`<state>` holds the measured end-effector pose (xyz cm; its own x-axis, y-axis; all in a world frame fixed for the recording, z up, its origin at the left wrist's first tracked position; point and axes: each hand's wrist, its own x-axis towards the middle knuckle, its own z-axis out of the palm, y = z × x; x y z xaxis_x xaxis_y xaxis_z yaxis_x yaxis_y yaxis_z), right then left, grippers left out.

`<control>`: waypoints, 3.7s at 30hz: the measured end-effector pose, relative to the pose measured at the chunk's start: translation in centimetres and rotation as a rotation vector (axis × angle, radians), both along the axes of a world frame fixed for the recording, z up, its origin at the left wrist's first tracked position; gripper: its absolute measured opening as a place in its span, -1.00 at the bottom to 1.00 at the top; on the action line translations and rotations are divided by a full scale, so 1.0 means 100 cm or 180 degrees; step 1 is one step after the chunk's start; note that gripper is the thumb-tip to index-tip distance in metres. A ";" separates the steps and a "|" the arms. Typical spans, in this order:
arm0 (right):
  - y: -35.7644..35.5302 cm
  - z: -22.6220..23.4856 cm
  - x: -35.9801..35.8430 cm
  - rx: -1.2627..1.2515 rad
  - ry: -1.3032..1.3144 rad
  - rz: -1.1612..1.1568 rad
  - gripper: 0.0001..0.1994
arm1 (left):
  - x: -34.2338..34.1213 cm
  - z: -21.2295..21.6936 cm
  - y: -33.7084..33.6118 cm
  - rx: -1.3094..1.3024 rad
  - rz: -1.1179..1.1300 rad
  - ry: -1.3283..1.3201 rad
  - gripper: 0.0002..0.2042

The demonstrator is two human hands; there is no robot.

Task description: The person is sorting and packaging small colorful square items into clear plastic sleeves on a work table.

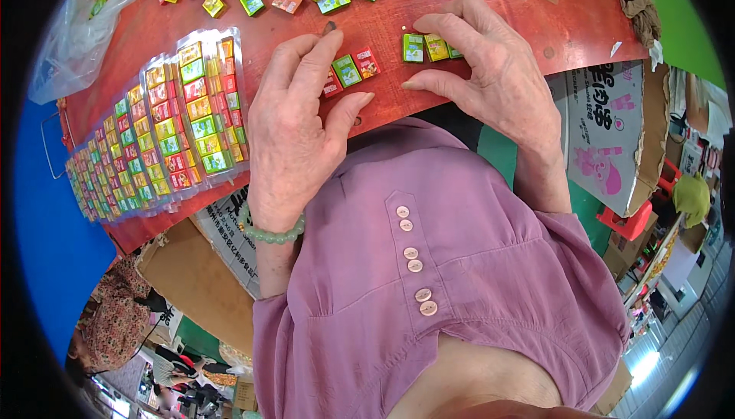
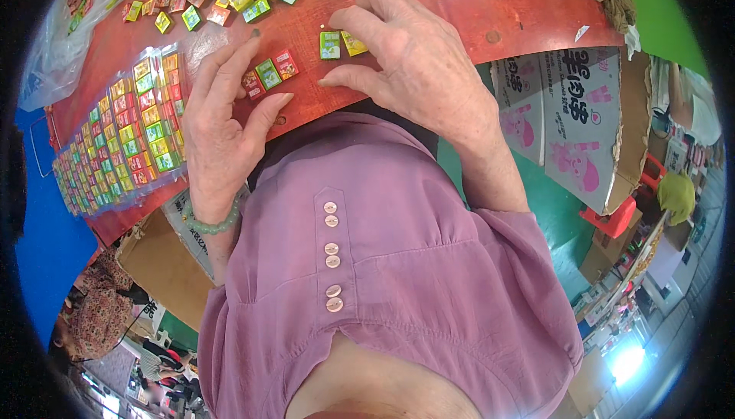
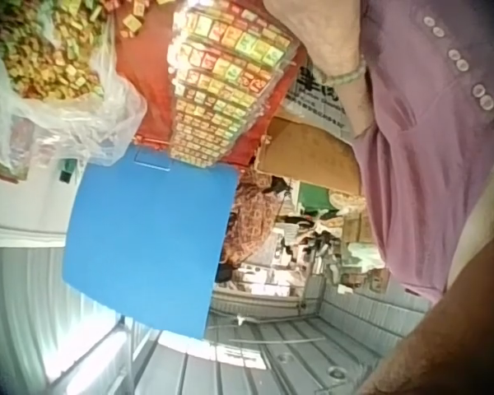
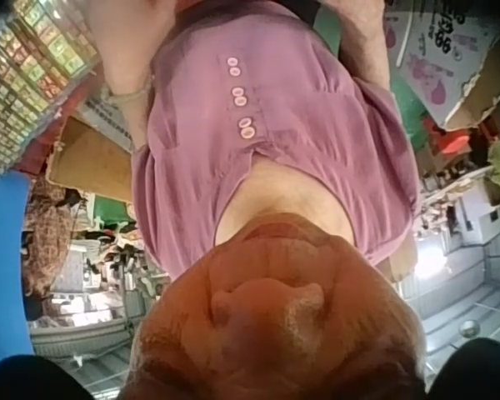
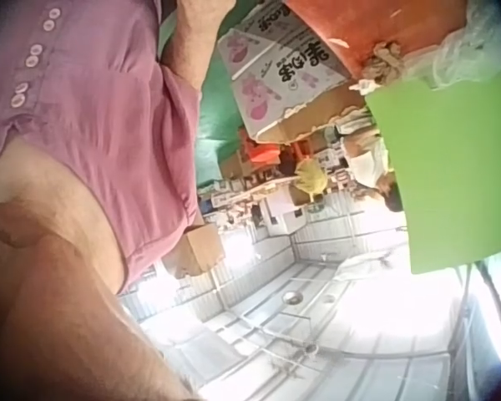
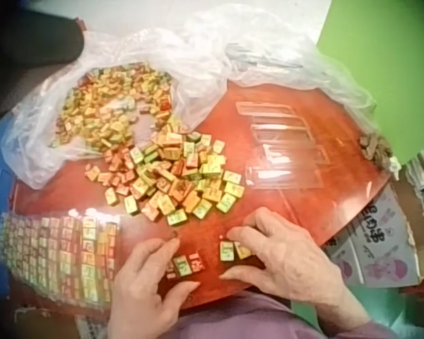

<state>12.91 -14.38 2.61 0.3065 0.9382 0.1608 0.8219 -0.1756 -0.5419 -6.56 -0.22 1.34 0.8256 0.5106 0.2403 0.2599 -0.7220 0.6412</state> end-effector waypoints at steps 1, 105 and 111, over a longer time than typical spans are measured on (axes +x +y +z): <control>0.000 0.001 0.000 -0.0011 -0.0084 0.0019 -0.54 | 0.001 0.002 0.001 -0.0022 -0.0040 0.0000 -0.44; 0.001 0.002 0.017 -0.0069 0.0094 0.0758 -0.64 | 0.017 -0.010 -0.016 0.0755 -0.0025 0.0035 -0.64; -0.016 0.001 0.019 -0.0168 0.0119 0.0609 -0.65 | 0.029 -0.005 -0.025 0.0716 -0.0133 0.0053 -0.64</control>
<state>14.85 -15.95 2.71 0.1267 0.9867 0.1017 0.8225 -0.0472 -0.5669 -3.69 -2.70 0.79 0.8497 0.4109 0.3304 0.2360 -0.8567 0.4586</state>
